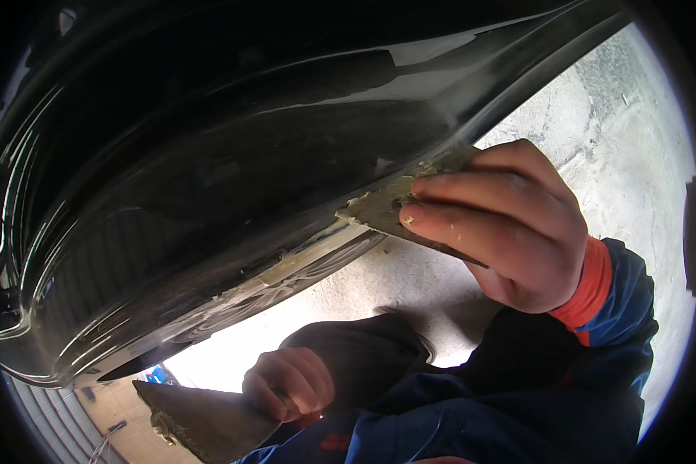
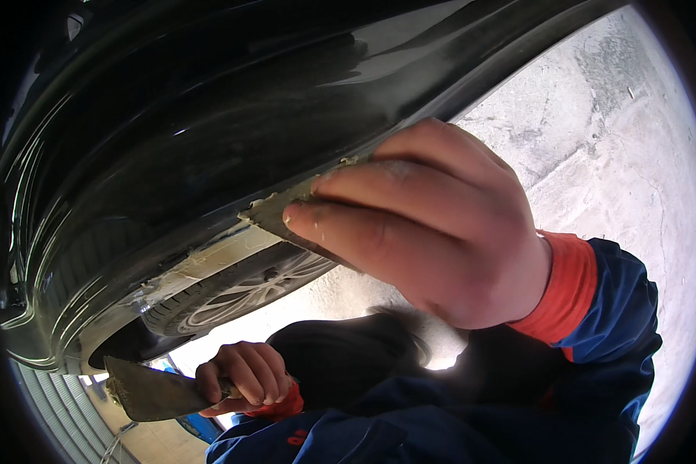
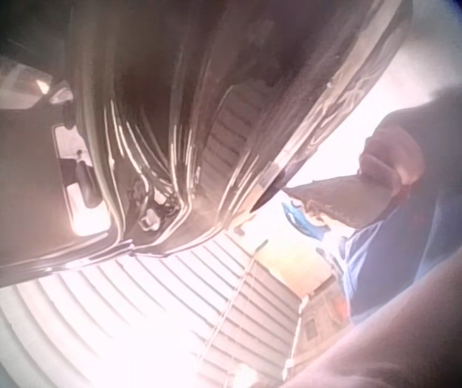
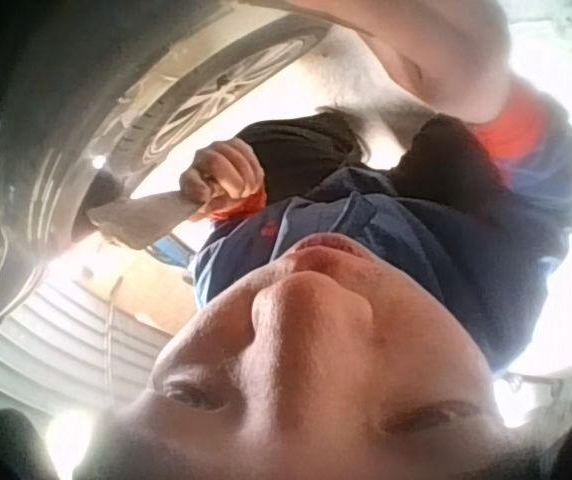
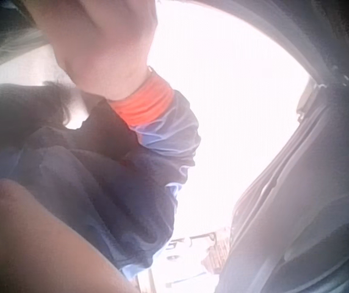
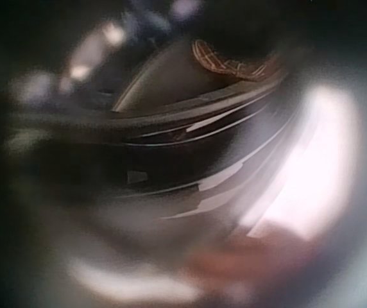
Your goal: The person applies a beige body filler to a damaged area on the lower side of a black car using a putty knife. They repeatedly spread and smooth the filler over the wheel arch area, working to level the surface.
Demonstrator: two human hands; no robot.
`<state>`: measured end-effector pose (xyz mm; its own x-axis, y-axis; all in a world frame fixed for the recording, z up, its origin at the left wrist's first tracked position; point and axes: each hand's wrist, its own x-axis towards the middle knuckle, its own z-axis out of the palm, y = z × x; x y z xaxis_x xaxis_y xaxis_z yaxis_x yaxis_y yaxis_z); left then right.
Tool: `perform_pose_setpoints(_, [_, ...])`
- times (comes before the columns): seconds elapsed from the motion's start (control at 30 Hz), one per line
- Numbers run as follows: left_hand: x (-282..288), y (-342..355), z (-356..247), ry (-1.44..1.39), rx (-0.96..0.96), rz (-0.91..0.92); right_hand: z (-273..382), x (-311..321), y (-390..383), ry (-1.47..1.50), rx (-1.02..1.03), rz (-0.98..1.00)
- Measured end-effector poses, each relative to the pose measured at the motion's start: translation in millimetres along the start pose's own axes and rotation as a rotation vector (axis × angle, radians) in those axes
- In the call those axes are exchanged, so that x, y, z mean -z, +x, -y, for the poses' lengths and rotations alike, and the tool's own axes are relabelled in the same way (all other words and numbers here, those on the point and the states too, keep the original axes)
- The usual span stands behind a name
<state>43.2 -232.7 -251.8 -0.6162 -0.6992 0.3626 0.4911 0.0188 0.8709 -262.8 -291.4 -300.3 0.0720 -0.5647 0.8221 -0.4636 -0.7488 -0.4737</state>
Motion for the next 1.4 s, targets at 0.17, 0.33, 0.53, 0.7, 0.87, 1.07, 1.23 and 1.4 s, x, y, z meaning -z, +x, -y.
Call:
perform_pose_setpoints(0.17, [4,0,0,-0.053,0.006,0.030,-1,-1,2,0.053,-0.024,0.012])
perform_pose_setpoints(0.33, [-2,-1,-2,0.045,0.026,-0.007,1,-3,0,0.070,-0.024,0.014])
perform_pose_setpoints(0.53, [0,-4,-2,-0.037,-0.007,0.011,10,-6,-6,0.032,-0.013,0.020])
perform_pose_setpoints(0.7, [1,-6,-3,-0.057,0.009,0.016,11,-12,-13,0.001,0.039,-0.015])
perform_pose_setpoints(0.87, [2,-6,-4,-0.055,0.017,0.010,13,-20,-18,-0.030,0.114,-0.082])
perform_pose_setpoints(1.07, [3,-6,-6,-0.041,0.027,0.020,15,-14,-18,-0.053,0.174,-0.138])
perform_pose_setpoints(1.23, [4,-6,-7,0.063,0.063,0.013,5,-10,-18,-0.070,0.138,-0.070])
perform_pose_setpoints(1.4, [2,-6,-4,-0.029,0.021,0.016,5,-17,-22,-0.066,0.080,-0.075])
